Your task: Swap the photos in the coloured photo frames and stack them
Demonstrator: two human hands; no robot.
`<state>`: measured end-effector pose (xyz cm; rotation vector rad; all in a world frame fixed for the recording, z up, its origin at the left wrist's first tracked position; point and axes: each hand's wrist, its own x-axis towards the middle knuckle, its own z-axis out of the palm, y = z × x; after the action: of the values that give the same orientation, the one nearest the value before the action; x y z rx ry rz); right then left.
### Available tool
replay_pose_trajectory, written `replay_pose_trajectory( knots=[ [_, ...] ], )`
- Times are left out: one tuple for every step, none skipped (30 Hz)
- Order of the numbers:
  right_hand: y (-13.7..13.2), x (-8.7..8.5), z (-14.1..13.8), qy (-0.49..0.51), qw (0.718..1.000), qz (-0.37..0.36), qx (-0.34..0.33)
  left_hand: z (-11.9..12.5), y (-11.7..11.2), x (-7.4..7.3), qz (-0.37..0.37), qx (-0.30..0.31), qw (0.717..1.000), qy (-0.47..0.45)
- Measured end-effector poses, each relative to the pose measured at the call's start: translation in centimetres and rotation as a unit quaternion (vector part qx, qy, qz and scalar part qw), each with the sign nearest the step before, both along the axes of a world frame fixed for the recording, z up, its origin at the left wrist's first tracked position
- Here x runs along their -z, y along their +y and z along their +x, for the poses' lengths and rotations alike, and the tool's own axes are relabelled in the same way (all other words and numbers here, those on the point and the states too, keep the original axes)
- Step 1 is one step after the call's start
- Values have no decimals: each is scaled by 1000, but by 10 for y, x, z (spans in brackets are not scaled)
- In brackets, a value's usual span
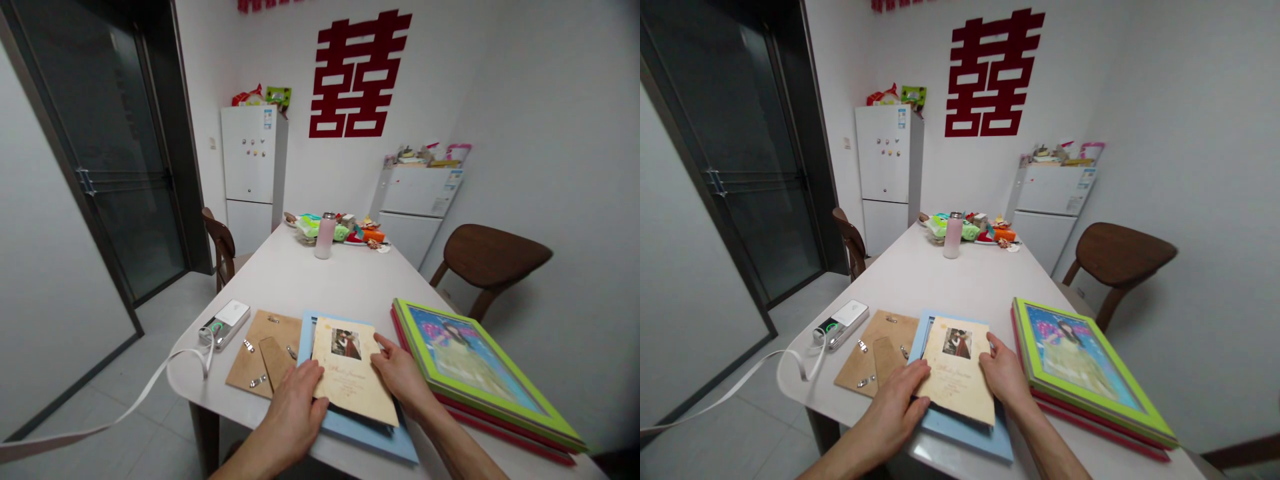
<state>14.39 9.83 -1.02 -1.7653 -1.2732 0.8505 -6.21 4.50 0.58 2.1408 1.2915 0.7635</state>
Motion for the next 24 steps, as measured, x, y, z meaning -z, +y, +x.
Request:
replay_pose_trajectory(
  knots=[
    [1,-1,0,-2,1000,-1,2,0,-1,-1,7,5,1000,13],
    [2,-2,-1,-2,1000,-3,4,1,-1,-2,11,9,1000,21],
    [3,-3,-1,1,1000,-5,5,0,-1,-3,12,11,1000,26],
    [4,-4,-2,3,1000,-5,4,0,-1,-2,9,12,999,33],
    [5,-4,-3,2,1000,-2,1,0,-1,-2,4,14,999,42],
    [5,-4,-4,-3,1000,1,-3,0,0,-1,-1,16,999,52],
    [5,-3,-5,-9,1000,5,-6,-1,0,0,-5,18,998,60],
    [6,-3,-6,-14,1000,8,-9,-1,0,2,-7,20,998,66],
    [6,-2,-6,-20,1000,9,-11,-1,0,2,-8,22,997,71],
    [6,-1,-6,-25,1000,9,-12,-1,0,3,-8,24,997,74],
    [6,-1,-6,-30,999,8,-13,-1,0,3,-8,25,997,77],
    [6,-1,-5,-39,999,9,-13,-1,0,2,-8,27,996,80],
    [6,0,-5,-51,999,12,-13,-1,-1,1,-8,28,996,84],
    [6,0,-5,-64,998,14,-13,-1,-1,0,-7,31,996,88],
    [6,0,-5,-78,997,18,-12,-1,-2,-1,-5,33,995,92],
    [6,1,-6,-93,995,24,-12,-1,-2,-1,-3,36,995,96],
    [5,1,-6,-109,994,30,-11,-1,-3,-2,1,40,994,100],
    [5,2,-8,-129,991,38,-12,0,-3,-2,5,43,993,106],
    [4,3,-9,-157,986,48,-16,1,-2,-1,10,45,993,112],
    [3,4,-11,-196,978,62,-25,2,-2,0,15,46,992,119],
    [2,5,-13,-242,966,77,-37,3,-1,2,20,45,991,125],
    [1,6,-15,-291,951,91,-46,5,-1,3,25,44,990,131],
    [0,8,-17,-339,934,103,-52,7,0,5,29,41,989,136],
    [-1,10,-18,-380,917,111,-55,9,0,6,32,37,989,140]
  ],
)
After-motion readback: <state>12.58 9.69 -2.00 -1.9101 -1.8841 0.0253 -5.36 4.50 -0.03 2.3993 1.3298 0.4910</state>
